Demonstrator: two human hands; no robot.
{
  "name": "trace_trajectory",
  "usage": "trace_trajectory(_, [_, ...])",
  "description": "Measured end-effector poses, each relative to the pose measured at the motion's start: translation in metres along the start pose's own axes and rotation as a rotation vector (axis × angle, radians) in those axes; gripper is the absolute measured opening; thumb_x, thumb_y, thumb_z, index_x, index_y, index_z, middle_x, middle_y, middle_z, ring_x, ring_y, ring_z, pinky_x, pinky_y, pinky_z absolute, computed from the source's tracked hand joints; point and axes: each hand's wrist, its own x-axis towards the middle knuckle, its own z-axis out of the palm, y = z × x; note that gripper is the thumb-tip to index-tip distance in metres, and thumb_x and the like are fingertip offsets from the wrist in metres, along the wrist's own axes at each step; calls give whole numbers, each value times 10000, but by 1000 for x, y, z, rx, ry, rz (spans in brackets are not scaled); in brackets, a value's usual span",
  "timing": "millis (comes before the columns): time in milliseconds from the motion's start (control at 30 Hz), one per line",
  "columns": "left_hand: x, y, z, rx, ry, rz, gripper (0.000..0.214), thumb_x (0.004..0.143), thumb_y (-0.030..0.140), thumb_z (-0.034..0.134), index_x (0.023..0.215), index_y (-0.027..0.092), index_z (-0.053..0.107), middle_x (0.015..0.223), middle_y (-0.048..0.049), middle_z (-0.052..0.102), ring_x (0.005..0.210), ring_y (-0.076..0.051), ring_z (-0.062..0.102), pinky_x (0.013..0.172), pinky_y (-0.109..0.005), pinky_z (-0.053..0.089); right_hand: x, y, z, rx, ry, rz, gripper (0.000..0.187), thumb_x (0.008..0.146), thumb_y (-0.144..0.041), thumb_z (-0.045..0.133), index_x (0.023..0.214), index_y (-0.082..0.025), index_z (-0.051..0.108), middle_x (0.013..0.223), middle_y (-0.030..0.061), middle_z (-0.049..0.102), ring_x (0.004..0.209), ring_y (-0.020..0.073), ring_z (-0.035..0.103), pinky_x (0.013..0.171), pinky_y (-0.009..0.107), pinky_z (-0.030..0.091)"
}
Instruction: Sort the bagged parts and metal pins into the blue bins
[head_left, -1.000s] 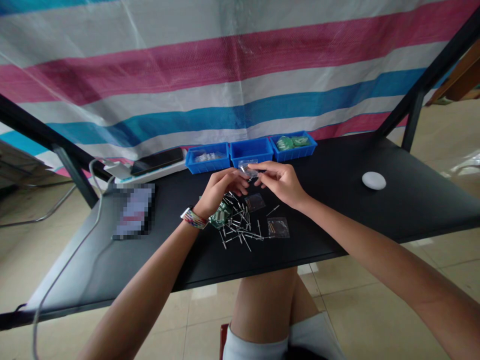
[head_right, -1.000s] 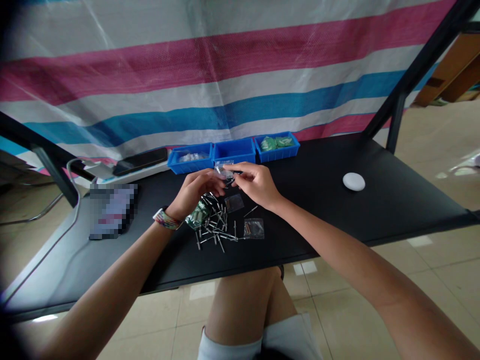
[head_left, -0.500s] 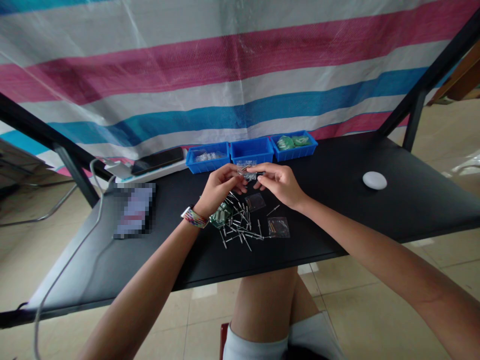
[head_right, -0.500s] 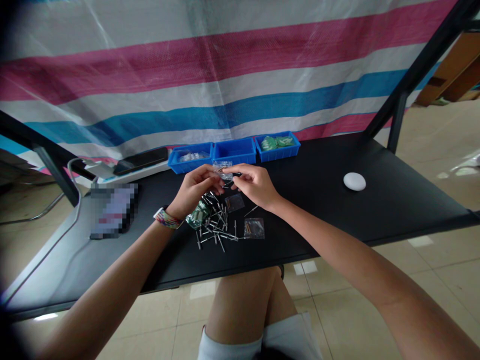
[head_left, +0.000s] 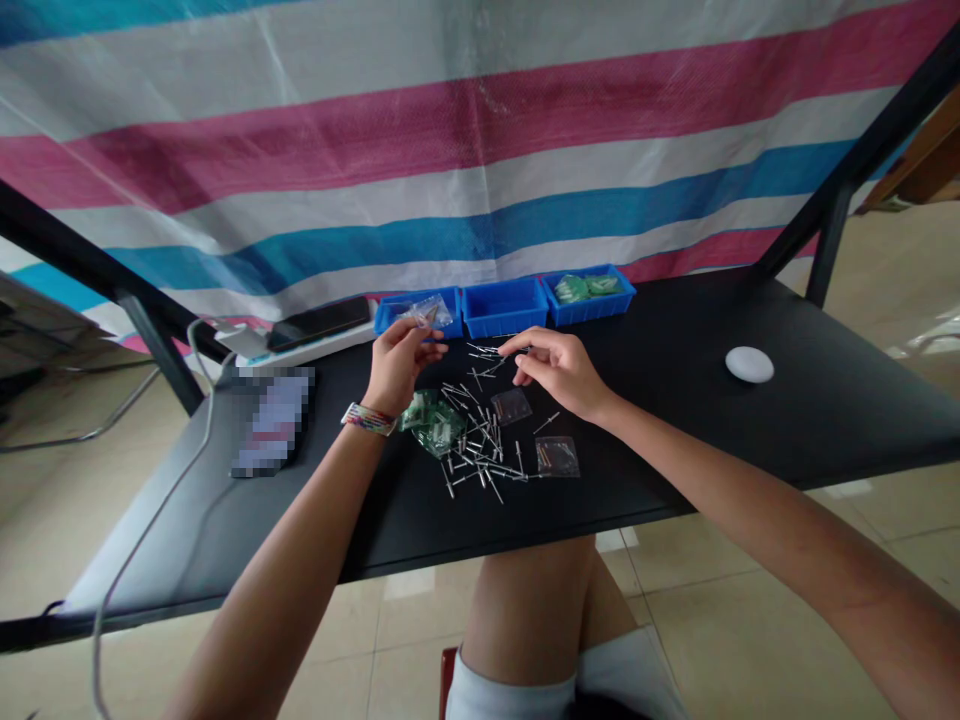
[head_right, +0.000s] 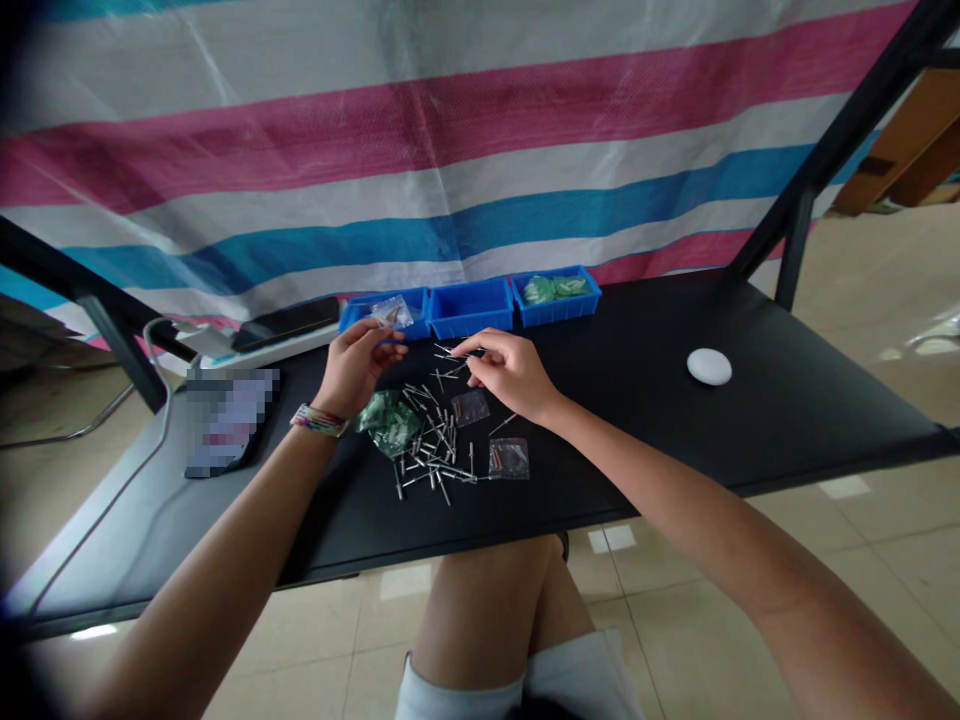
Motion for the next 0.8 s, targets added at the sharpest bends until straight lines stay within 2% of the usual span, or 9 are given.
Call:
trace_trajectory(100, [6,2,-9,-18,69,-5,230,800,227,768,990,166,652,904,-44,783,679,-121,751,662,-227,599,-1,0,0,-15,-8,1,181,909,-304,663,958,-186,791,1013,64,726,696,159,731,659,321,581])
trace_trajectory(267, [2,8,-12,7,22,2,500,789,263,782,1273,184,680,1235,-120,793,821,-173,808,695,-261,627,0,1,-2,-81,-12,-22,171,923,-277,636,928,-193,786,1024,67,745,694,156,715,657,319,559])
trace_trajectory(367, [-2,10,-10,34,12,29,407,785,283,764,1173,166,720,1203,-125,799,801,-171,806,674,-247,610,2,2,-5,-225,-60,-107,144,902,-201,647,924,-202,788,997,62,760,785,187,711,713,337,547])
trace_trajectory(500, [-3,9,-7,93,13,47,290,763,307,758,1013,167,710,1096,-100,804,735,-158,787,623,-223,583,2,5,-7,-564,-303,-240,110,867,-165,761,959,-215,794,1001,64,781,998,263,668,937,426,515])
trace_trajectory(567, [-3,7,-6,111,6,56,284,758,319,752,995,171,701,1098,-97,798,729,-159,786,616,-221,583,1,8,-6,-698,-380,-240,170,837,-194,833,1004,-206,802,1038,88,776,1038,290,635,964,452,497])
trace_trajectory(667, [-3,4,-7,146,27,93,289,762,308,723,1016,173,705,1181,-104,777,748,-162,792,602,-212,580,-1,13,-3,-791,-385,-208,240,833,-204,856,1068,-192,811,1072,111,748,1060,299,616,954,442,500])
trace_trajectory(800, [-2,-1,-7,197,92,144,356,751,252,674,1096,180,719,1267,-110,743,809,-176,799,588,-203,576,3,18,-6,-748,-332,-137,290,819,-104,814,1100,-171,817,986,91,738,984,264,631,916,397,506])
